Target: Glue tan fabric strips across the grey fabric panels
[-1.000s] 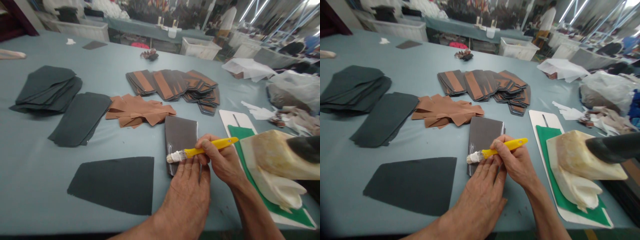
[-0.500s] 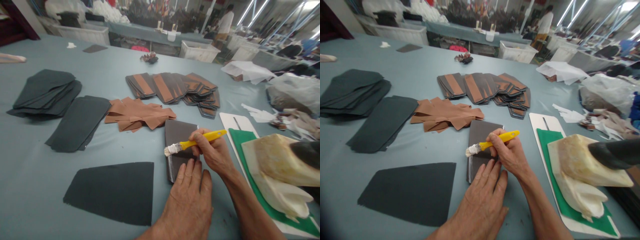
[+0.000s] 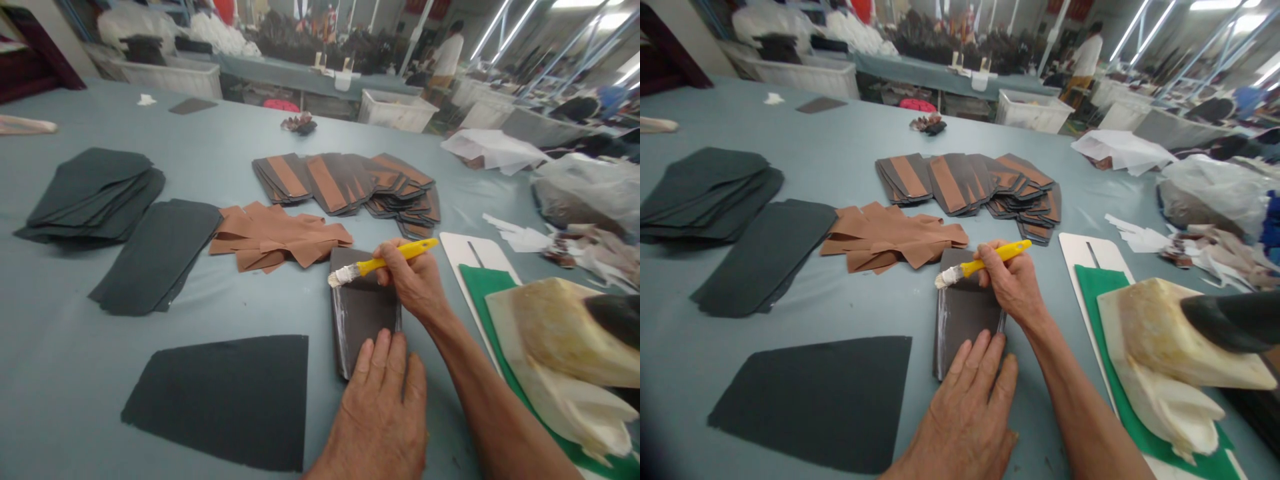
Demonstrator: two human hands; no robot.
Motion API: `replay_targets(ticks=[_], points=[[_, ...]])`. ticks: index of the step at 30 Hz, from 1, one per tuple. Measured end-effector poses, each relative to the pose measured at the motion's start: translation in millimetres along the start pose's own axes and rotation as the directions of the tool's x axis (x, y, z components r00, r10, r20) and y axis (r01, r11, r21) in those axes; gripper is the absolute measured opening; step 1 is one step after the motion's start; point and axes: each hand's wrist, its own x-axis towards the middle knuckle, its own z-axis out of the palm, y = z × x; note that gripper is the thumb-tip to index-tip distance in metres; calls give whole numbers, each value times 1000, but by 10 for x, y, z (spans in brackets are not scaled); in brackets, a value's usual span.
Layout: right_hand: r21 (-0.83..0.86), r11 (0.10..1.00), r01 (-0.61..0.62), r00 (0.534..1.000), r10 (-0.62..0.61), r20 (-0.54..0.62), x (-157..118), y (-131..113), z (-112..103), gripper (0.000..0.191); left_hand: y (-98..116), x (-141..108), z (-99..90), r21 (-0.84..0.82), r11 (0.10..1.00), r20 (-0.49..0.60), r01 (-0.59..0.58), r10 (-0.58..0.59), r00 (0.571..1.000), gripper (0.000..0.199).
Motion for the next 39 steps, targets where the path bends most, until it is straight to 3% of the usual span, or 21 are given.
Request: replay_targets(ticks=[9,15,25,32,39], points=[[-78,996,50,996,-56,-76,140,10,87,57,36,16,39,31,998,-41,62,-61,997,38],[-143,987,74,989,-92,-118,259,22,146,56,51,24,40,46,996,-62,71,-68,996,37],[-125,989,85,956,-116,-270,249,-10,91,52,48,-6,25,53,998,-12,35,-34,999,44],[-109,993,40,980,-60,-190,167,-47,109,56,27,-12,41,20,999,41,25,-25,999,50],[-123,991,48,967,-78,-244,307,31,160,54,31,-17,34,16,1000,106,13,-15,994,56]])
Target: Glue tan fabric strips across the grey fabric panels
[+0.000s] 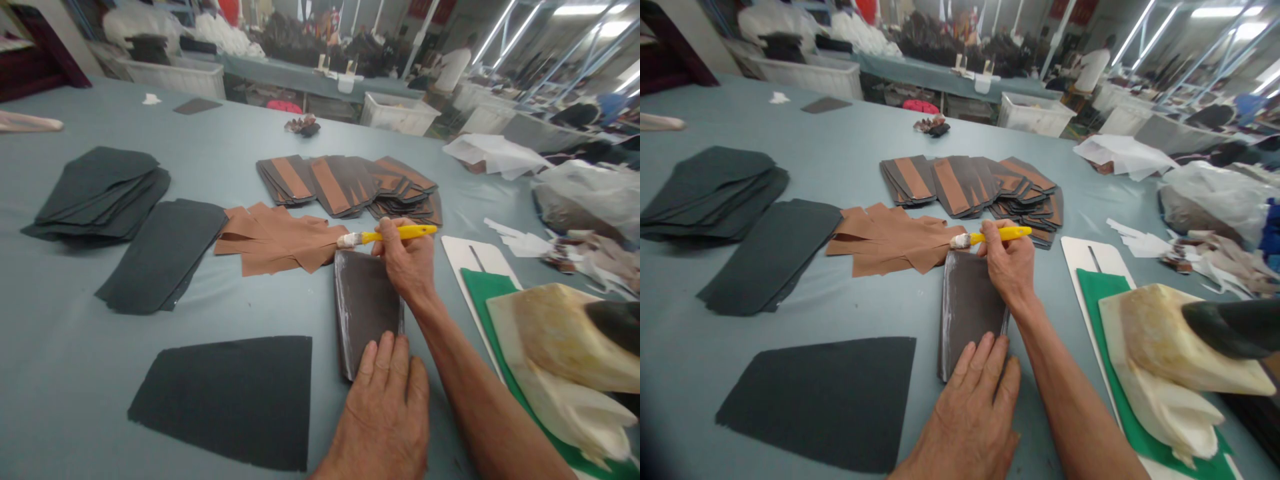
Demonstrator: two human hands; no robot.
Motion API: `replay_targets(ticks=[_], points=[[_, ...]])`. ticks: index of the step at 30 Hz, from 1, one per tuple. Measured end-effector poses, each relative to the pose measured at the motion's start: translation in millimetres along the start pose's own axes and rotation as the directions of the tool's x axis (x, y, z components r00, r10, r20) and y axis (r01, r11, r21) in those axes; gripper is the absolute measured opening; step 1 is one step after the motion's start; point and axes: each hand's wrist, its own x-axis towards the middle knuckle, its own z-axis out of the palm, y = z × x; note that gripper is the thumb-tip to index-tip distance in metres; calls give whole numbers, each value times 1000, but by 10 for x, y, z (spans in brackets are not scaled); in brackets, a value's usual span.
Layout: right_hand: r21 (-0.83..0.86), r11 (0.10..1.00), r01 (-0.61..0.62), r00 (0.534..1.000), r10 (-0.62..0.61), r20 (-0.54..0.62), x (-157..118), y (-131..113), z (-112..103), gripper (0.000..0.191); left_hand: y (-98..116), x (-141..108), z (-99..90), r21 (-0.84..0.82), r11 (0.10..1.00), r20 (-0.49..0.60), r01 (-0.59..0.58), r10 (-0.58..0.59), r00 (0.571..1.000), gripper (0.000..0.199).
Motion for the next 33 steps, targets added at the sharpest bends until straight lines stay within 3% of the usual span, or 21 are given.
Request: replay_targets(ticks=[5,11,14,18,23,33], points=[[35,999,-13,996,16,-84,-98,-39,-143,56,-15,13,-42,-7,1000,-47,-6,6,999,55],[56,998,-41,987,49,-153,-351,-100,-334,55,-19,24,-95,-19,1000,-26,-12,12,1000,54],[70,996,-60,994,66,-93,-428,-156,-342,56,-19,17,-101,-30,999,10,-22,23,1000,60],[85,991,-100,992,93,81,-477,-260,-310,59,-16,9,-88,-37,999,38,-29,30,999,66],[71,988,-138,962,116,247,-505,-320,-304,63,-3,10,-78,-27,999,74,-23,25,997,58],[51,995,-80,981,70,181,-408,-200,-181,62,-22,10,-116,-16,999,33,-34,35,999,64]])
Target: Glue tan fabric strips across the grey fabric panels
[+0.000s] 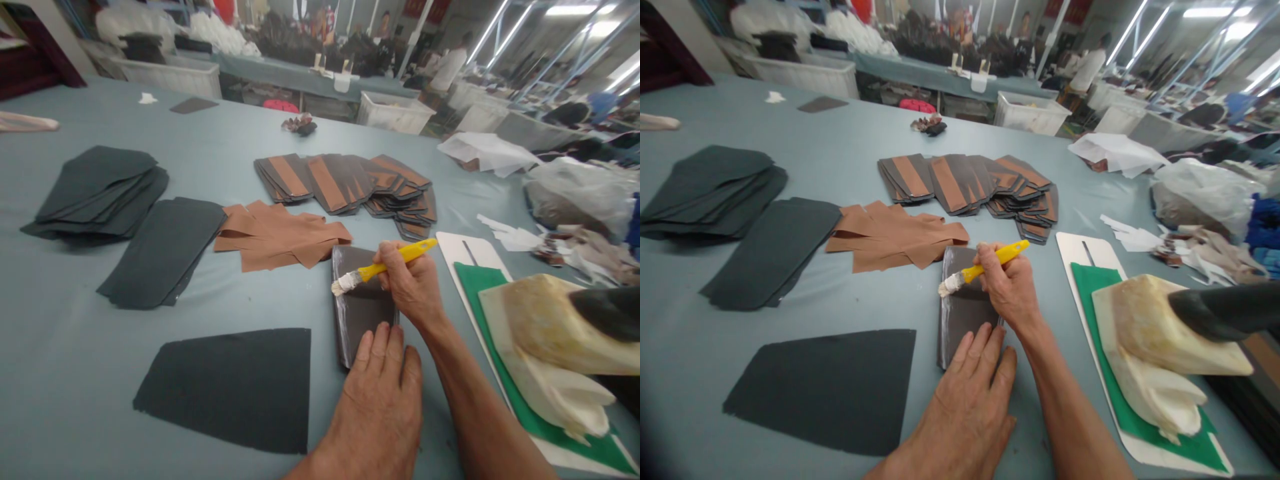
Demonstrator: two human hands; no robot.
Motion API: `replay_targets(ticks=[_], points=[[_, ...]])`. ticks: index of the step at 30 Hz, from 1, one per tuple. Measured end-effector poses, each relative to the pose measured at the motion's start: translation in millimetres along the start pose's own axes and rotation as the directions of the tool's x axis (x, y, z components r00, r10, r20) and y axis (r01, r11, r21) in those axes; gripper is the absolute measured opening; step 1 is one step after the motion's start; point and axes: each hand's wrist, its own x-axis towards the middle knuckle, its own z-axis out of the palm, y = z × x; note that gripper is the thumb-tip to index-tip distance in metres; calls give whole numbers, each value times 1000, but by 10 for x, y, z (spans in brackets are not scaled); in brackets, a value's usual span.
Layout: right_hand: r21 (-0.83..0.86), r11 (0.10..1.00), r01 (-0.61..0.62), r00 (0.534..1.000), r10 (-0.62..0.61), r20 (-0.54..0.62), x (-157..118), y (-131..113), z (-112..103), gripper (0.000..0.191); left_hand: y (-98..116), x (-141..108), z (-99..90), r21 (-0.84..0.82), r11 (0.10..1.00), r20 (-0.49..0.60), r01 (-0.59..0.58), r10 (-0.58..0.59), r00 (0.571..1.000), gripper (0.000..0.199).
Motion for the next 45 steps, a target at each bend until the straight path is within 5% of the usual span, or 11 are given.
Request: replay_targets(ticks=[11,19,27,34,41,45], points=[[-27,990,135,987,-137,-81,399,203,119,59,17,0,37,17,999,-77,27,-26,997,55],[-46,978,203,966,-208,-153,630,316,143,55,-2,8,19,-64,998,-28,21,-23,999,58],[-21,982,189,900,-182,-395,184,209,-184,57,-50,51,-174,-371,921,177,119,-55,983,62],[78,987,138,859,-80,-506,-296,205,-372,51,-52,94,-354,-465,867,237,179,-74,969,52],[201,968,149,814,-5,-581,-379,293,-357,50,-299,181,-470,-671,712,-7,206,-284,959,39],[258,955,145,817,32,-576,-389,342,-375,49,-587,251,-566,-533,832,-163,152,-278,947,32]])
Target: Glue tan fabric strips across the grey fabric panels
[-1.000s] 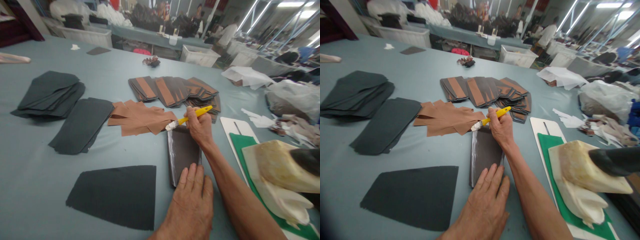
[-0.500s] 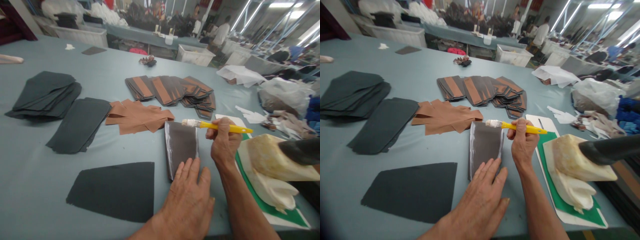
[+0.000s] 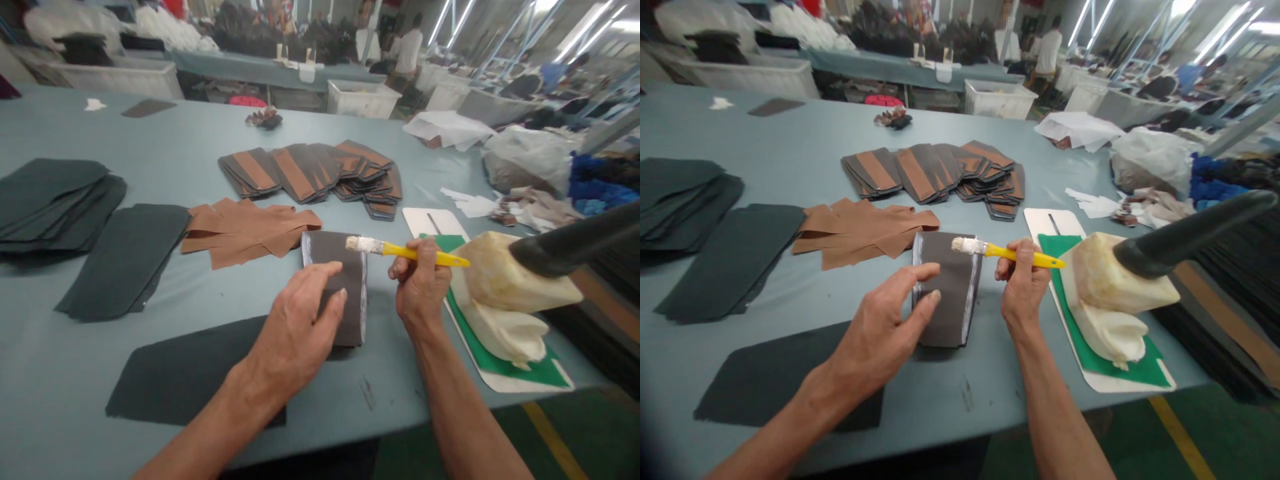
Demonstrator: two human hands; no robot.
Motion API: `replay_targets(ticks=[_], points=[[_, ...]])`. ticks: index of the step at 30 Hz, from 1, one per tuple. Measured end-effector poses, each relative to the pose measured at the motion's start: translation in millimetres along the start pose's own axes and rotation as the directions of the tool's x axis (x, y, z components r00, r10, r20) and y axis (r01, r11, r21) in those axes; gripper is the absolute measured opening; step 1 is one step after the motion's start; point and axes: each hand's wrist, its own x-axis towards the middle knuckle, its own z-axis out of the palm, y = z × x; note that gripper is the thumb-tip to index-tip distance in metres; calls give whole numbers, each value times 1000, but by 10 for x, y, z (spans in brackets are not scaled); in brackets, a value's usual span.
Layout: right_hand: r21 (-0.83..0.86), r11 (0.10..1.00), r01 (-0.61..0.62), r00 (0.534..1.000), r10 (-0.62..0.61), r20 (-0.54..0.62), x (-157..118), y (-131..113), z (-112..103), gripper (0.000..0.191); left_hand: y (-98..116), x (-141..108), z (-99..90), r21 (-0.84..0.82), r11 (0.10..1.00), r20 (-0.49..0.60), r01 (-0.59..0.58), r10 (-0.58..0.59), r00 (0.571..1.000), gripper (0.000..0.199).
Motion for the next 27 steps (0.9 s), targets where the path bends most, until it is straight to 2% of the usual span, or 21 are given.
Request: replay_targets(ticks=[1,3,6,9,14,18,21,24,27], points=[[8,1000,-2,1000,2,1,3,3,-13,48,-35,31,-43,31,999,27,-39,38,999,31],[20,1000,1,1000,-1,3,10,2,-35,49,-85,79,-107,108,984,178,-143,122,976,35],[32,999,6,1000,-6,12,17,-12,-56,49,-113,126,-146,242,921,457,-304,168,873,58],[39,999,11,1000,-11,22,16,-34,-66,48,-107,163,-144,303,877,576,-373,144,805,62],[32,999,21,999,-22,29,20,-62,-82,46,-83,213,-163,317,874,608,-369,111,786,56],[2,1000,21,999,-21,30,24,-61,-92,46,-78,238,-220,276,901,599,-336,112,793,51],[-10,999,32,999,-32,30,20,-54,-94,46,-78,219,-245,223,917,581,-330,147,801,38],[-27,997,74,997,-74,12,11,-50,-88,47,-75,162,-206,222,919,536,-325,163,829,31],[-50,987,149,988,-151,-30,-3,-59,-77,45,-80,122,-147,277,922,408,-270,141,902,25]])
